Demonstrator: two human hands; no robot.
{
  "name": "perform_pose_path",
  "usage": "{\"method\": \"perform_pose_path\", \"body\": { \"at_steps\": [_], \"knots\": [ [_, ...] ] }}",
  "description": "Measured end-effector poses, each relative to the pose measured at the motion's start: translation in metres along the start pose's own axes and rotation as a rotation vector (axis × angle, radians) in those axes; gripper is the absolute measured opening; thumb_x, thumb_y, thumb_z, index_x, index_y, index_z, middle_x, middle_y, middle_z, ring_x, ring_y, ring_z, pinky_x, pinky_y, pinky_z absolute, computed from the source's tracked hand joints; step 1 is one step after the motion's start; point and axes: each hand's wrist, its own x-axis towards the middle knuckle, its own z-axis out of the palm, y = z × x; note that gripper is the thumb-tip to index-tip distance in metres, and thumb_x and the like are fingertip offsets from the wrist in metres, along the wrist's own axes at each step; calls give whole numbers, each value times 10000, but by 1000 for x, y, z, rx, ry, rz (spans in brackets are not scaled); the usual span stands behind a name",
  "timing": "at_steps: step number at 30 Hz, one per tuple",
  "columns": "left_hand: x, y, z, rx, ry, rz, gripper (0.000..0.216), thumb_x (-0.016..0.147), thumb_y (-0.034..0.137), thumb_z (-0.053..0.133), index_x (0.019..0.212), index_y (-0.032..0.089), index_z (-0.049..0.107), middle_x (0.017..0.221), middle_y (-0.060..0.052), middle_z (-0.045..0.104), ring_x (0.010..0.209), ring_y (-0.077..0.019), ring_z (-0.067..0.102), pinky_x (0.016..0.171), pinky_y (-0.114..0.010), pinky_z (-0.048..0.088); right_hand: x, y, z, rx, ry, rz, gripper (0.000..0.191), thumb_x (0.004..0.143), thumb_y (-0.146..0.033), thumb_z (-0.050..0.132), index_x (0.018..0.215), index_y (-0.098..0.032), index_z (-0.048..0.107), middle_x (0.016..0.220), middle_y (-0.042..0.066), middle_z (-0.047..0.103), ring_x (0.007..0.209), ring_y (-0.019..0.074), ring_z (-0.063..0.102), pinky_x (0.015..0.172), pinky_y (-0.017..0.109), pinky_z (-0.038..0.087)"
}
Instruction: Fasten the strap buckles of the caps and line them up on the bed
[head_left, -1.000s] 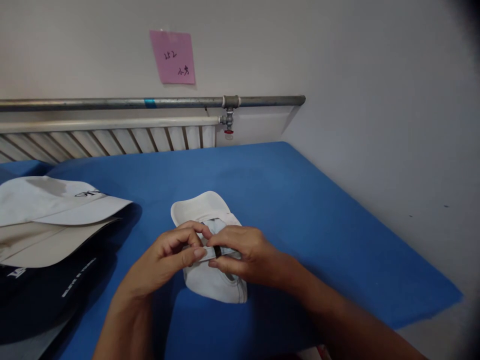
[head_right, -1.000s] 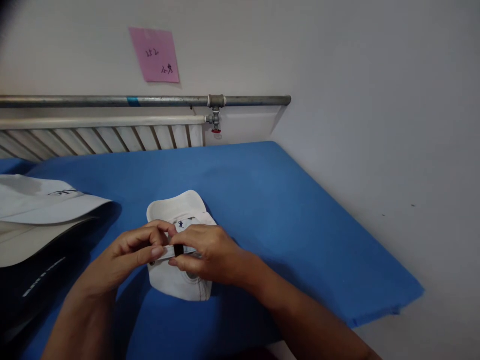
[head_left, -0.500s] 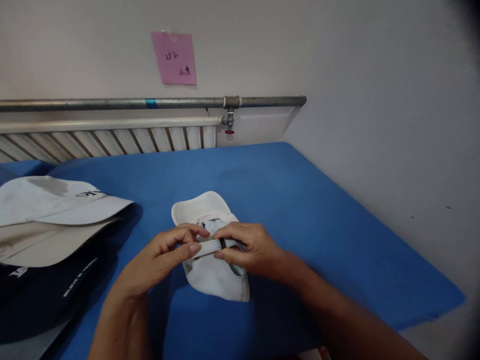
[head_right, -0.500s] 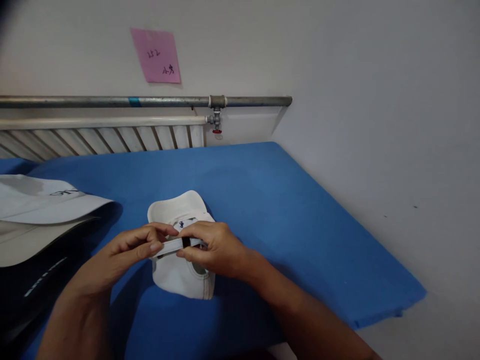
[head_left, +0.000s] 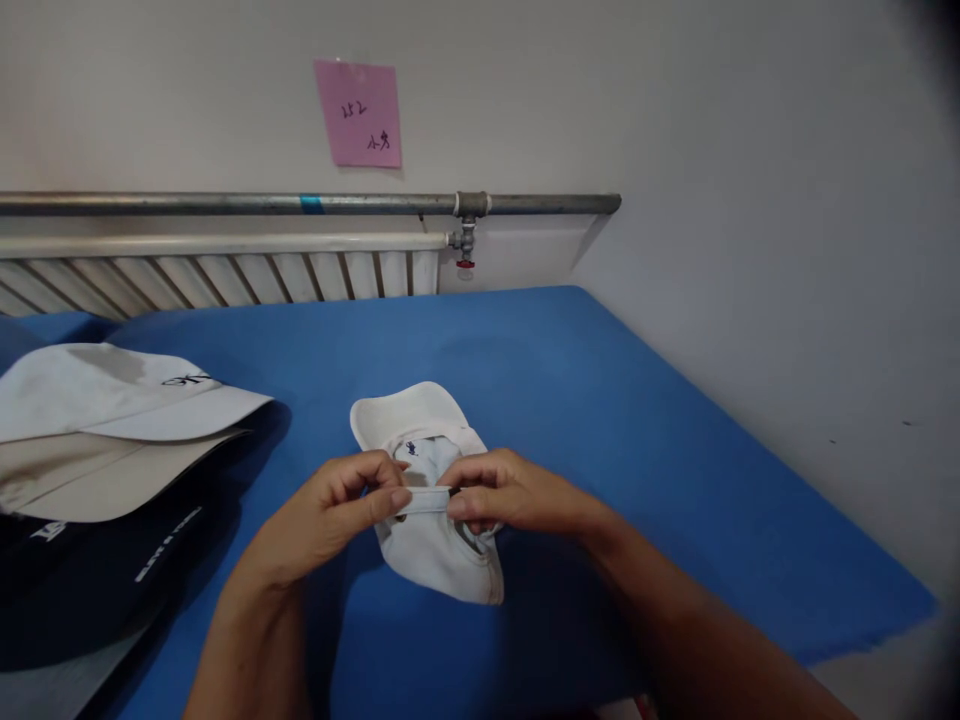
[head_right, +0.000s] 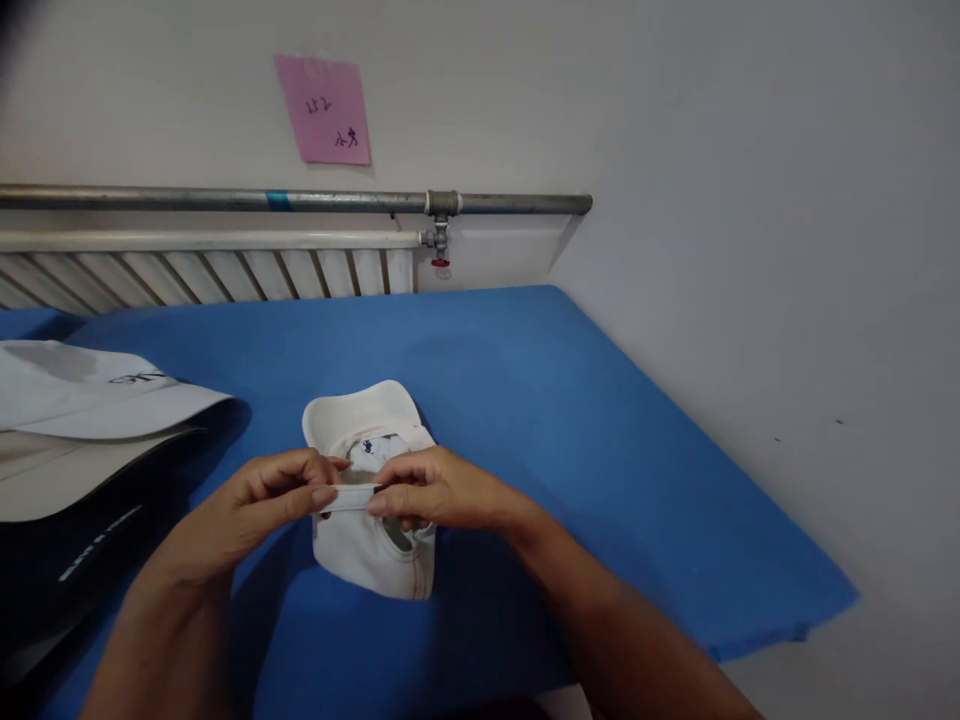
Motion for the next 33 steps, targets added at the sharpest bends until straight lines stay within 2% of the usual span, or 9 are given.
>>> {"method": "perform_pose_path", "body": {
  "at_steps": [6,13,21,25,28,30,33],
  "knots": [
    [-2,0,2,-70,-22,33,268,847,325,619,663,154,525,689,12,521,664,-108,424,613,-244,334,1,4,6,-32,24,-108,232,770,-366,670,786,-139,626,573,-53,490,517,60,408,486,198,300],
    [-2,1,-3,-15,-83,45,302,857,332,600,641,159,481,653,27,452,634,-103,383,591,-248,323,2,5,12,-88,80,-207,195,760,-325,660,710,-145,604,604,-46,487,559,70,406,519,203,313],
    [-5,4,-10,160,-182,54,236,876,292,575,687,166,511,720,18,517,718,-124,477,746,-288,381,3,6,17,-128,118,-210,191,768,-322,638,687,-156,589,602,-40,501,565,80,429,526,205,337],
    [-5,5,-9,125,-152,30,254,868,323,582,680,167,511,726,12,505,721,-127,459,704,-272,377,3,6,19,-167,173,-230,188,780,-294,623,658,-160,575,589,-37,501,559,82,436,524,211,338],
    [-3,3,-6,74,-87,9,279,852,354,594,670,164,502,711,11,484,680,-121,411,625,-254,346,5,8,17,-133,144,-190,221,804,-329,605,664,-164,560,558,-42,478,529,82,417,506,216,330],
    [-1,2,-3,61,-36,2,289,849,363,596,665,162,500,683,20,458,658,-115,384,606,-249,325,6,9,15,-95,152,-186,183,803,-337,612,742,-167,580,600,-38,500,545,86,432,525,220,353],
    [2,0,1,32,-3,-4,291,853,368,596,674,160,499,664,31,439,640,-107,369,591,-245,301,7,6,16,-178,276,-313,217,746,-284,680,929,-193,608,800,-8,582,707,115,515,671,256,426]
  ]
}}
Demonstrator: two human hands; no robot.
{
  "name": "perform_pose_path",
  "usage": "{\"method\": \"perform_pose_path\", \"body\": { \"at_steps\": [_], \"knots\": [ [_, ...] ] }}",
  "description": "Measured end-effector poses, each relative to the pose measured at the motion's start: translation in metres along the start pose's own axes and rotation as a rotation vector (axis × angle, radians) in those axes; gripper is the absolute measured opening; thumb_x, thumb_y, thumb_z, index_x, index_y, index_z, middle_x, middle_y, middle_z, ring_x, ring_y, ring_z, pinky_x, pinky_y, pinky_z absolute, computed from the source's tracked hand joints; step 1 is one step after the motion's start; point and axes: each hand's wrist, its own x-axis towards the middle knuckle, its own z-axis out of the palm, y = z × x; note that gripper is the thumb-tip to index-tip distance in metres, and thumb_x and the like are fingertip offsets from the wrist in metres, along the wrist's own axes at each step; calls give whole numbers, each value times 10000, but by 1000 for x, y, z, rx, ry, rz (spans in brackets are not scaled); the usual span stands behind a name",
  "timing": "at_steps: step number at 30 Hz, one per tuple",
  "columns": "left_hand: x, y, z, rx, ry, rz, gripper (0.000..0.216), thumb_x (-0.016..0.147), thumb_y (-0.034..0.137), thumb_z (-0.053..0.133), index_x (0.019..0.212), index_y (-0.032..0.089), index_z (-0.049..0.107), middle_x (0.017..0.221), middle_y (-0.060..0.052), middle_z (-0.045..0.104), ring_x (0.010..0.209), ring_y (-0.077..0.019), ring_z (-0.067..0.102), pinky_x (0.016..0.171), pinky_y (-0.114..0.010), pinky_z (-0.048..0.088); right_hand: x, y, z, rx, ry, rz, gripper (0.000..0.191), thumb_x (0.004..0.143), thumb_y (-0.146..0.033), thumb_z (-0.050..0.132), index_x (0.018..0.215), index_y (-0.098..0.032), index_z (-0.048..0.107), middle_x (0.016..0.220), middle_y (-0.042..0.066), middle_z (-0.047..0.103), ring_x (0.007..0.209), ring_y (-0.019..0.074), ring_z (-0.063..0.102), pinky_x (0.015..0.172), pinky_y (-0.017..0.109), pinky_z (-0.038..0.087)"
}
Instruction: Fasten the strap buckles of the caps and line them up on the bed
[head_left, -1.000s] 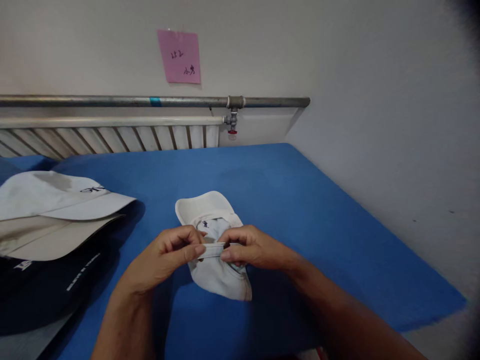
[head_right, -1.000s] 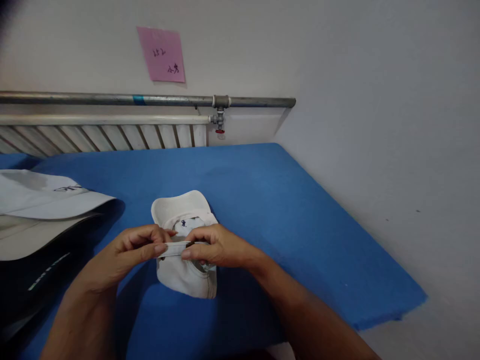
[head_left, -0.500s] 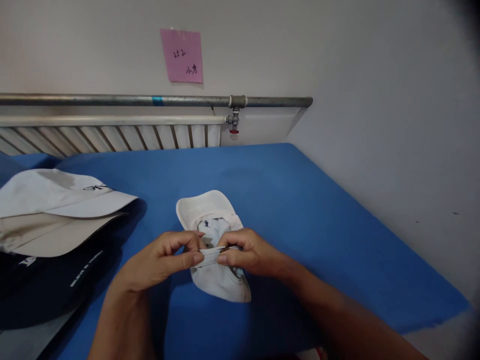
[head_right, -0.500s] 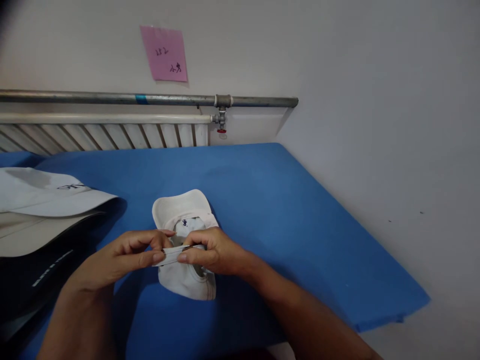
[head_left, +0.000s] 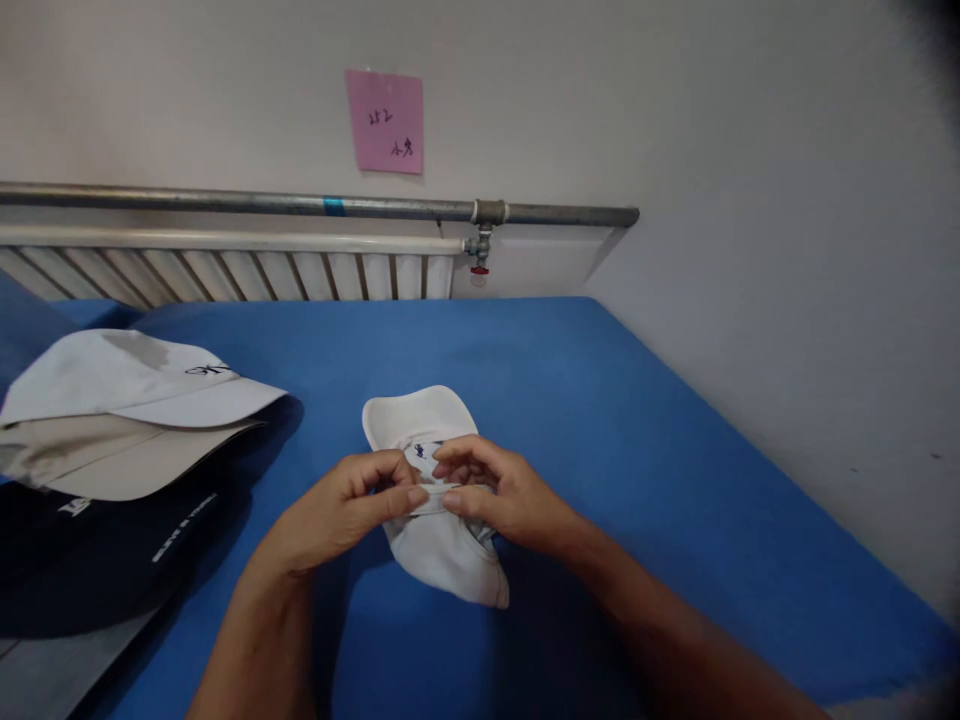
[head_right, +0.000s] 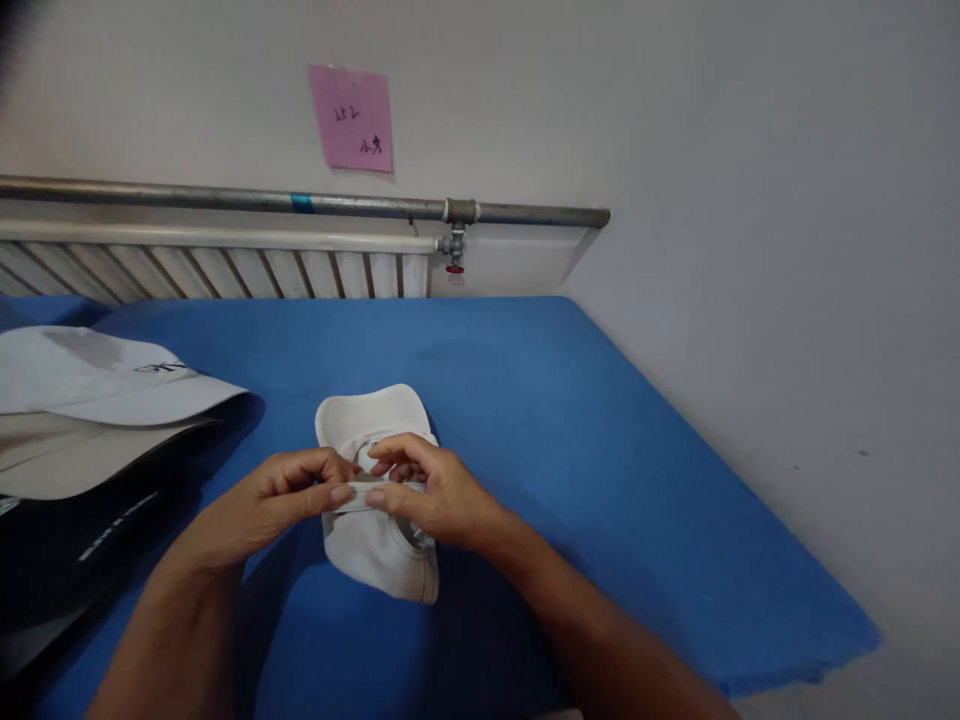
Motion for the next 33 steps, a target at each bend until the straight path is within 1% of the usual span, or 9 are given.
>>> {"method": "perform_pose_path", "body": {
  "at_steps": [5,11,15,17,19,23,25,28,33],
  "knots": [
    [2,-2,1,-22,14,29,306,851,391,597,678,154,509,658,35,426,632,-104,354,577,-244,276,4,-12,7,-223,-20,-189,103,787,-245,661,870,-199,621,878,14,608,798,135,549,754,278,433],
    [-1,0,-5,-23,45,43,242,861,399,574,842,158,566,744,11,509,679,-120,422,610,-245,334,9,-36,5,-445,-136,-209,32,825,-173,603,814,-200,590,910,28,603,836,148,546,765,285,429],
    [-2,2,-10,206,-45,27,222,869,371,552,963,175,597,856,-10,570,783,-151,493,693,-259,391,7,-27,-1,-241,-26,-151,104,816,-210,629,746,-191,555,997,48,611,908,162,565,801,299,436],
    [1,0,-11,334,-93,-18,170,826,324,596,897,170,605,774,14,547,703,-135,478,627,-238,375,6,-16,-3,-100,34,-112,136,798,-244,655,736,-189,547,1008,50,607,911,162,566,800,303,441],
    [8,-2,-10,358,-155,-66,117,785,273,612,827,163,607,693,34,509,620,-117,439,553,-222,337,4,-8,-4,-15,5,-69,148,788,-271,671,747,-188,555,952,38,607,873,152,565,795,303,443],
    [26,-5,-7,202,-398,-131,116,724,227,620,822,169,643,669,37,509,610,-116,433,551,-221,335,1,-7,-9,37,-117,-17,143,801,-302,673,782,-184,594,879,20,620,828,137,562,784,293,441],
    [35,-7,-5,104,-453,-161,77,686,194,633,760,171,638,641,46,491,599,-109,414,560,-220,333,0,-10,-13,46,-117,-14,121,798,-293,677,807,-188,617,863,16,627,818,134,560,774,285,437],
    [42,-15,1,-37,-407,-187,43,669,157,613,709,169,626,629,51,497,597,-102,412,575,-216,343,0,-9,-19,51,-67,-26,109,772,-276,696,801,-194,630,807,3,610,786,132,547,757,276,431],
    [39,-29,6,-437,-217,-153,221,595,86,672,803,159,691,720,15,616,662,-104,523,638,-205,404,2,-3,-23,28,-12,-37,128,753,-297,705,791,-203,627,773,-15,588,747,121,525,730,258,431]
  ]
}}
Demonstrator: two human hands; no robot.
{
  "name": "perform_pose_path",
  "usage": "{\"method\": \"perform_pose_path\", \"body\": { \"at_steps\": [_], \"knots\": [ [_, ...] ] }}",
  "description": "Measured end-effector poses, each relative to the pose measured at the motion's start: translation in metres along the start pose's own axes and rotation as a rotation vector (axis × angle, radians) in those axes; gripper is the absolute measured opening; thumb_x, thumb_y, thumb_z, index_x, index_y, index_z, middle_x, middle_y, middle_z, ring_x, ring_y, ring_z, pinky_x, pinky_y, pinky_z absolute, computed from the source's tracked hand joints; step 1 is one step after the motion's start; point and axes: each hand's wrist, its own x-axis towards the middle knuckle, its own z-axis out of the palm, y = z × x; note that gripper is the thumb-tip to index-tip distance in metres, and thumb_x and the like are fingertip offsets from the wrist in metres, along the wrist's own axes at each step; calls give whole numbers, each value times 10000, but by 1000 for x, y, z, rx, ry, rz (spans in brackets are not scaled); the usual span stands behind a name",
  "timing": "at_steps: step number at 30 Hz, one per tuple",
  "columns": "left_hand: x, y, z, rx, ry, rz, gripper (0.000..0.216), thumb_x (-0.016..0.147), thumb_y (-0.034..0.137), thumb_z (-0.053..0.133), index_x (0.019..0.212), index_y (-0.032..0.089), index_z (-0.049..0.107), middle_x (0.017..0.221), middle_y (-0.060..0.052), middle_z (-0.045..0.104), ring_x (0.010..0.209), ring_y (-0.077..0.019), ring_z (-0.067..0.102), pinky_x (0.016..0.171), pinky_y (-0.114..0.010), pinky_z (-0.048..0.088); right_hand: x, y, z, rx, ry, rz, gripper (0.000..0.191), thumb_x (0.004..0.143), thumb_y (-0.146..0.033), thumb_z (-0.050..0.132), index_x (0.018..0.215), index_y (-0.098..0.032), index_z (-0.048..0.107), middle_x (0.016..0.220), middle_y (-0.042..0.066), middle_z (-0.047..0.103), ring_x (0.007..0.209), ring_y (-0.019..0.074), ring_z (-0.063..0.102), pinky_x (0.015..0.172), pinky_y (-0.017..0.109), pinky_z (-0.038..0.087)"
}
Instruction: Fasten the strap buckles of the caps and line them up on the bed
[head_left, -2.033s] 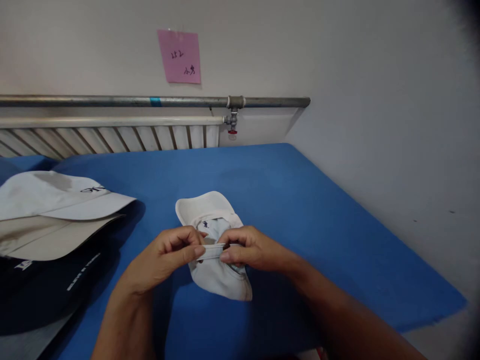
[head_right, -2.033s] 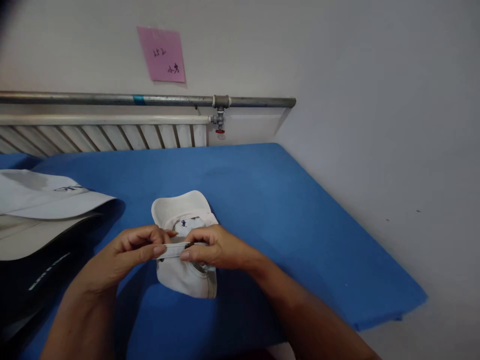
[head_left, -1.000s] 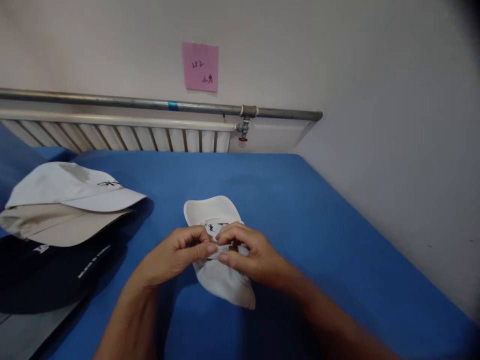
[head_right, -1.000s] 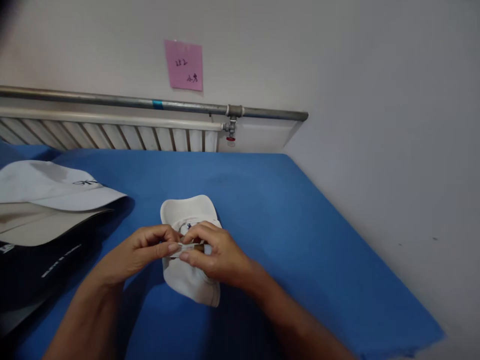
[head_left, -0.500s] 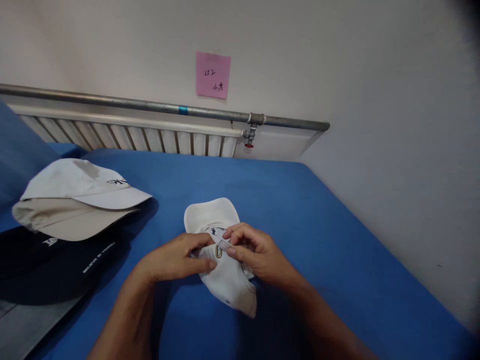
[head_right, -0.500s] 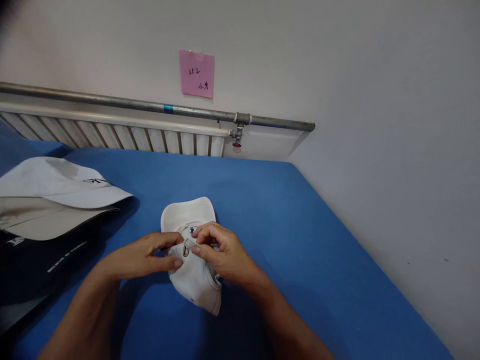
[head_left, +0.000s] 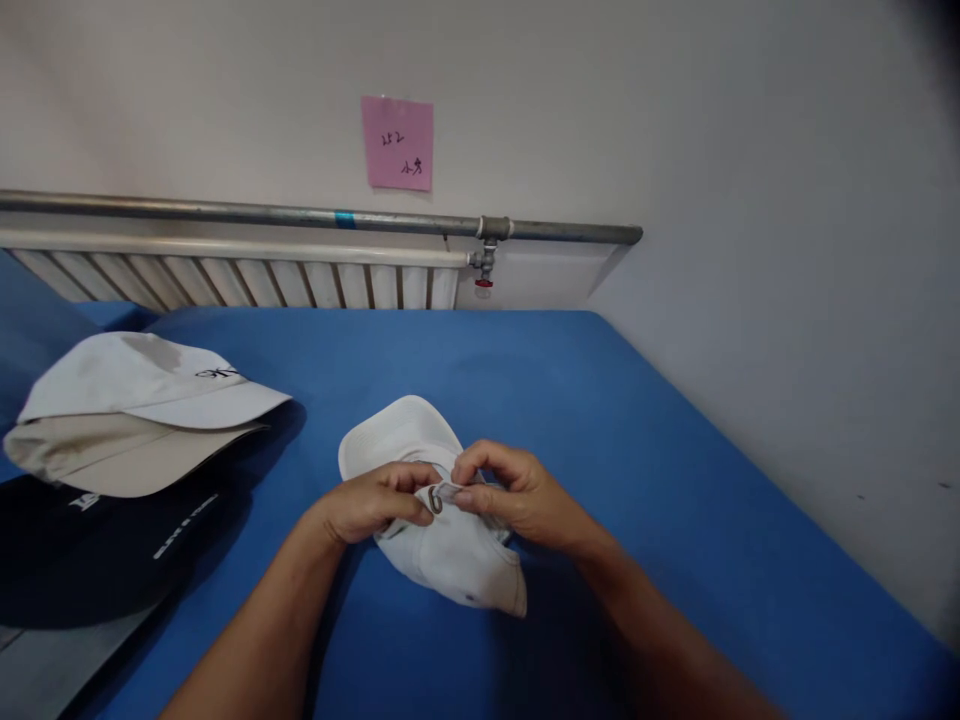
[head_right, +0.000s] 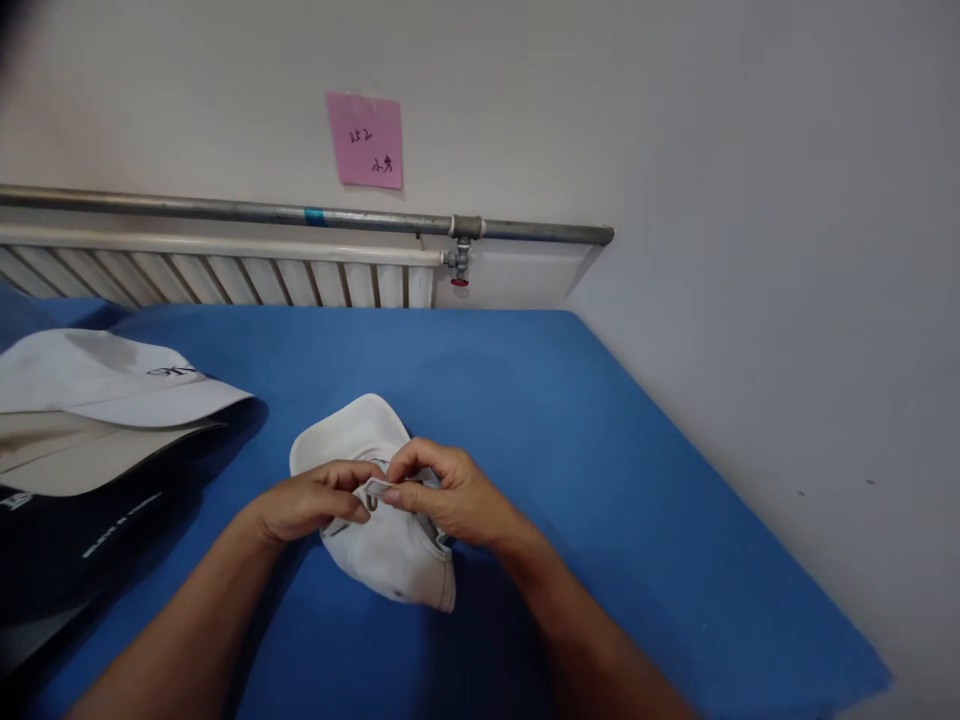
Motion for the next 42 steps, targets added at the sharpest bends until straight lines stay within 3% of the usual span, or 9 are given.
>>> {"method": "perform_pose_path", "body": {
  "at_steps": [7,12,17,24,32,42],
  "knots": [
    [-1,-1,-2,-344,90,23,219,715,209,697,906,103,711,808,-67,696,728,-141,641,713,-237,481,4,7,3,-2,6,11,137,772,-324,689,796,-196,643,764,-10,593,724,120,520,690,252,410],
    [1,-2,-3,-467,133,-36,200,687,145,706,883,102,699,754,-51,703,664,-126,653,686,-235,499,5,9,5,51,6,9,123,754,-301,707,798,-203,647,780,-13,596,739,122,527,685,252,405],
    [-4,3,2,-418,189,0,278,607,68,766,872,114,692,781,-47,715,690,-135,671,700,-237,501,6,5,8,-19,72,-34,64,735,-241,701,747,-206,649,782,-10,608,788,139,541,773,290,398],
    [-7,6,11,-321,230,70,316,560,55,799,841,123,672,729,1,671,640,-90,635,642,-192,484,5,3,14,-38,120,-34,63,699,-176,667,683,-197,610,727,-22,568,722,127,512,721,280,391],
    [-6,5,20,-228,312,97,328,530,60,814,809,133,656,735,26,638,606,-63,601,603,-174,472,-1,-2,17,-256,130,-160,134,654,-64,566,611,-190,590,650,-20,563,697,130,511,645,249,406],
    [-5,4,22,-145,369,75,339,528,76,821,806,139,638,738,29,620,651,-69,574,622,-189,442,-1,-5,21,-657,98,-442,165,665,-44,503,592,-188,540,562,-33,556,613,120,471,717,301,390]
  ]
}}
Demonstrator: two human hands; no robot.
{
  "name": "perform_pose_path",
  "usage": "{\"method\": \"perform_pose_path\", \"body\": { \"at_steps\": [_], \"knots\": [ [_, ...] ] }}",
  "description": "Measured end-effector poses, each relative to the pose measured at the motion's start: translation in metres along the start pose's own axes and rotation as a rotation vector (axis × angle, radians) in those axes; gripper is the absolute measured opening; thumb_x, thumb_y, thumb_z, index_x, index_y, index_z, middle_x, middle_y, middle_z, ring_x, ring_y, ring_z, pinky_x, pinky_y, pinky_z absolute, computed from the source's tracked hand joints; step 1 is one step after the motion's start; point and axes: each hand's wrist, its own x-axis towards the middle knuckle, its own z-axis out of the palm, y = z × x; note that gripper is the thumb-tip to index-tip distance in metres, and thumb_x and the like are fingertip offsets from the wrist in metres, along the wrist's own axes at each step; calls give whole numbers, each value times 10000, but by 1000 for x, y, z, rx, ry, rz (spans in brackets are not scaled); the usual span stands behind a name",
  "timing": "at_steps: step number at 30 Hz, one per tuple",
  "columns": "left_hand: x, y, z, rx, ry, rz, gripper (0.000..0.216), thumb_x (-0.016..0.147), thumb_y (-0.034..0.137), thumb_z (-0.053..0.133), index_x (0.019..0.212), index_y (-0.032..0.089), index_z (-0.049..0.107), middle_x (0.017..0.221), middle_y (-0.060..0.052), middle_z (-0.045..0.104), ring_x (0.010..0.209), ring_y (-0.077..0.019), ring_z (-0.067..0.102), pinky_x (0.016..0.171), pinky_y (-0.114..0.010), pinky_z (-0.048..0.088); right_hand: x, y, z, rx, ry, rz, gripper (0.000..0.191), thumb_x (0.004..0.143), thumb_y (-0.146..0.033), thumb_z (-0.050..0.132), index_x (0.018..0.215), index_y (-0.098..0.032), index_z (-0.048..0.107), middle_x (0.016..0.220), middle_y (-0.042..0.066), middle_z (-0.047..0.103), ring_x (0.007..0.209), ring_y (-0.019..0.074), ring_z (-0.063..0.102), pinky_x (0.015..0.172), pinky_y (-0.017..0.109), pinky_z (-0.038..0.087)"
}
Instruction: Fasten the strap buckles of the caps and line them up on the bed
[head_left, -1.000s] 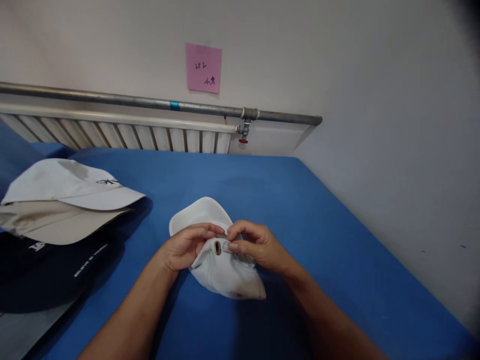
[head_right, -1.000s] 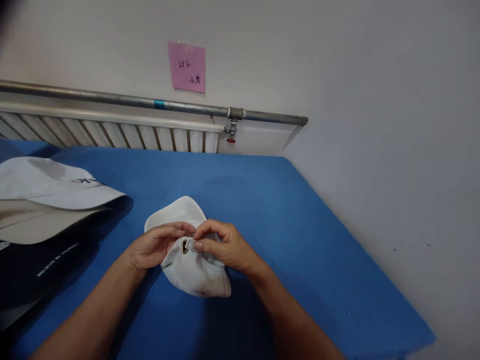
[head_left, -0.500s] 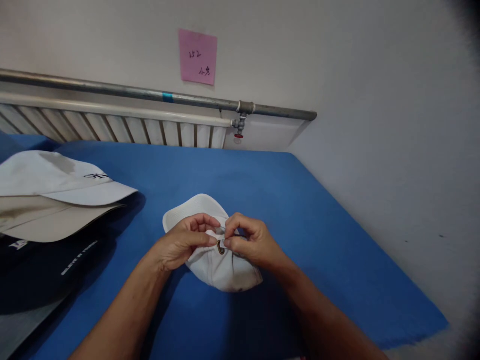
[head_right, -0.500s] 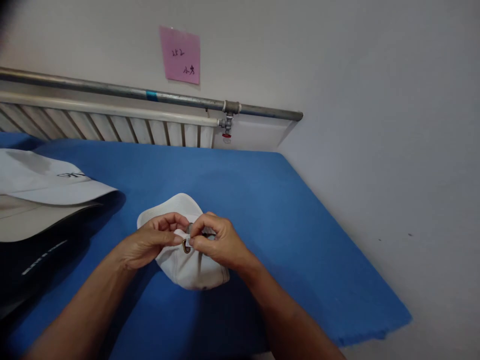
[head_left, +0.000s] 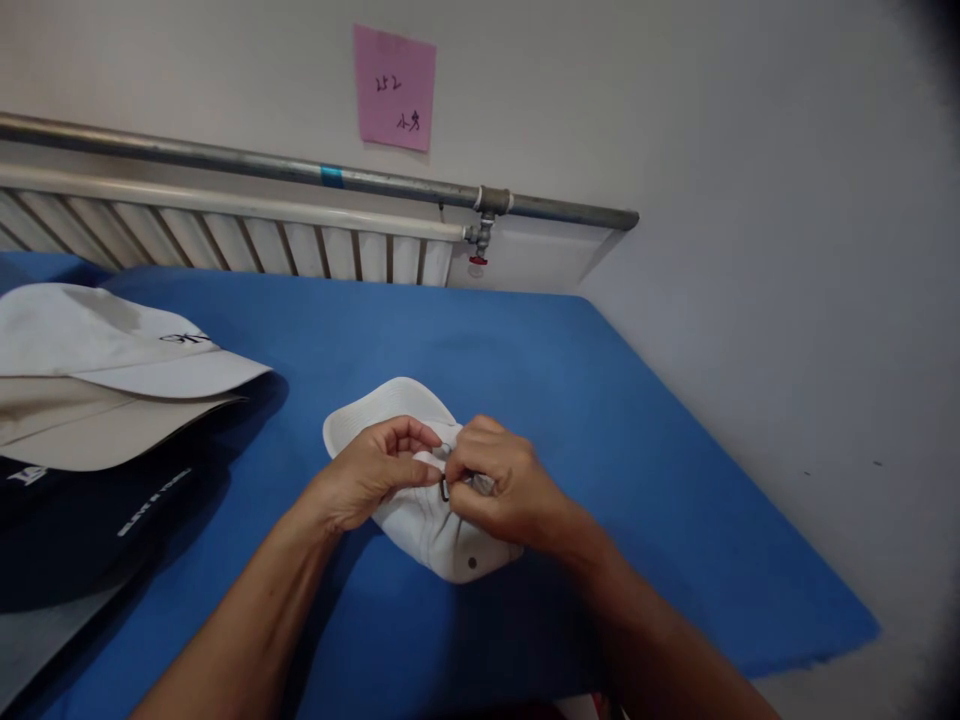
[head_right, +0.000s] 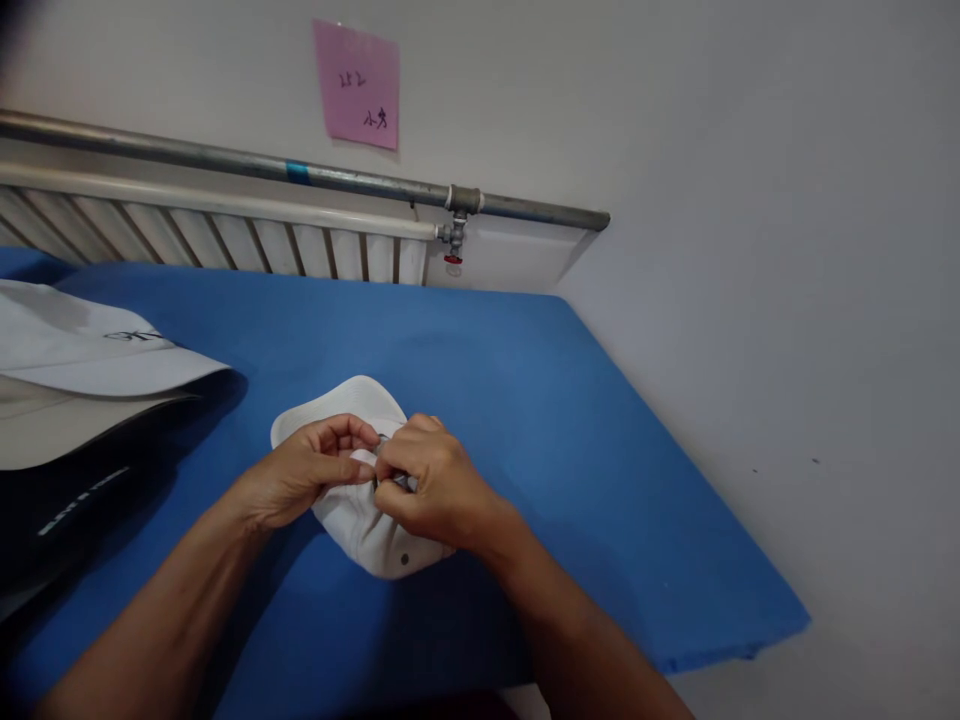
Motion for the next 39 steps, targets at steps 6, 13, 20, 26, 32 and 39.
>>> {"method": "perform_pose_path", "body": {
  "at_steps": [6,13,20,26,32,39],
  "knots": [
    [1,0,0,-5,16,16,336,519,77,828,793,140,646,735,33,615,642,-61,555,609,-183,436,-1,0,-2,41,-38,-8,166,750,-65,548,655,-195,586,611,-28,600,658,126,520,752,305,411],
    [-3,8,-4,-42,29,46,342,519,92,844,799,153,657,714,36,637,636,-67,588,611,-179,459,0,6,-13,259,-22,148,34,822,-210,620,849,-202,640,886,24,656,869,158,595,817,315,450],
    [-6,8,-2,-45,10,56,326,548,113,848,809,158,657,719,39,649,612,-62,607,589,-163,460,1,11,-19,465,-141,473,182,728,-199,698,903,-204,650,888,-10,643,861,148,580,816,300,444],
    [-5,6,-6,-9,-42,48,320,569,124,845,823,155,652,753,26,659,653,-66,608,629,-166,469,1,9,-8,512,-110,493,209,720,-236,724,915,-199,659,849,-10,631,828,139,567,798,292,442],
    [-10,12,-12,46,-34,31,312,589,133,836,829,161,638,738,23,660,614,-75,604,579,-171,463,0,20,-26,541,-148,471,216,757,-271,692,955,-190,664,935,15,655,909,154,578,866,323,435],
    [-12,18,-24,37,-107,144,256,607,158,831,797,154,659,691,7,668,572,-88,608,540,-170,466,-5,45,-36,684,-280,565,312,652,-136,710,960,-178,678,835,-14,643,788,112,580,751,261,441]
  ]
}}
